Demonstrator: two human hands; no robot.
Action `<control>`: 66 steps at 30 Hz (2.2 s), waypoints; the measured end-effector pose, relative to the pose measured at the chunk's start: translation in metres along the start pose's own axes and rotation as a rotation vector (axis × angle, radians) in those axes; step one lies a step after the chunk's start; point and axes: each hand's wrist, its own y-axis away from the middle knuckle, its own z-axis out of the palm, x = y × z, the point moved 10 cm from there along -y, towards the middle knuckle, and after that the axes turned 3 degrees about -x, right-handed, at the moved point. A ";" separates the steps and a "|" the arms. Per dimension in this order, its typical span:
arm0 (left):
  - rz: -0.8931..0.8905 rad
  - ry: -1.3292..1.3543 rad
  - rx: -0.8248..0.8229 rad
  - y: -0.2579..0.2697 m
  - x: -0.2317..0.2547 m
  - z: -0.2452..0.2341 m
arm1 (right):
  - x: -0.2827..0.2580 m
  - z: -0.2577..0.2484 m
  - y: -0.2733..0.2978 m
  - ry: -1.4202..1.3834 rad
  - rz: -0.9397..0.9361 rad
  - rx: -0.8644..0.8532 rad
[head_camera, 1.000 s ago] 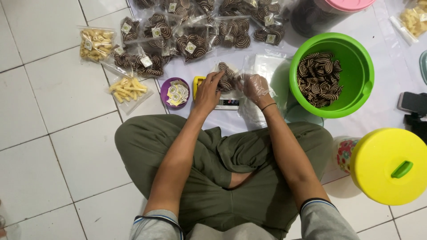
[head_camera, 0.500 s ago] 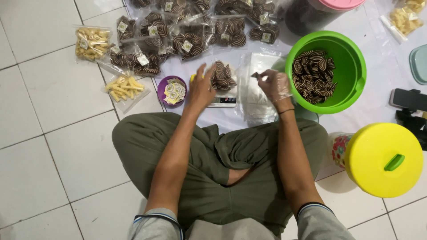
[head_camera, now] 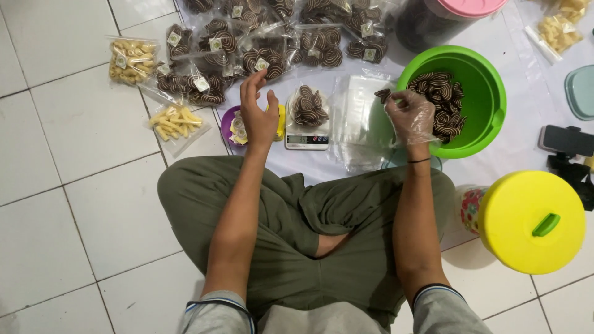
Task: Weighing and bagging chocolate cookies from a bowl into plastic bags on a digital scale.
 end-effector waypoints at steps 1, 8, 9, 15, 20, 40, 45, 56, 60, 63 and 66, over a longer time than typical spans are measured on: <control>0.000 0.000 0.000 0.000 0.000 0.000 | 0.001 -0.001 0.000 0.000 0.000 0.000; -0.009 -0.004 -0.018 0.000 -0.002 0.004 | 0.025 -0.011 -0.001 0.023 0.102 0.060; -0.015 -0.007 -0.017 0.001 -0.002 0.004 | 0.028 -0.011 0.000 0.017 0.127 0.065; -0.022 -0.010 -0.027 0.001 -0.005 0.006 | 0.024 -0.017 0.000 -0.009 0.134 0.077; -0.026 -0.016 -0.027 0.001 -0.003 0.006 | 0.026 -0.019 -0.001 -0.005 0.130 0.085; -0.009 -0.255 -0.243 -0.037 -0.020 -0.086 | -0.040 0.052 -0.004 -0.086 -0.233 -0.141; -0.230 -0.756 -0.601 -0.008 -0.196 -0.055 | -0.021 0.124 -0.021 0.315 -0.171 -0.476; -0.283 -1.070 -0.763 0.018 -0.260 -0.001 | -0.029 0.121 -0.020 -0.094 -0.102 -0.329; -0.237 -1.107 -0.754 0.012 -0.249 0.005 | -0.083 0.101 -0.010 -0.338 -0.082 -0.391; -0.256 -1.043 -0.708 0.010 -0.210 -0.007 | -0.106 0.077 -0.003 -0.301 -0.126 -0.318; -0.273 -1.071 -0.710 0.006 -0.192 -0.015 | -0.129 0.050 -0.002 -0.124 -0.203 -0.211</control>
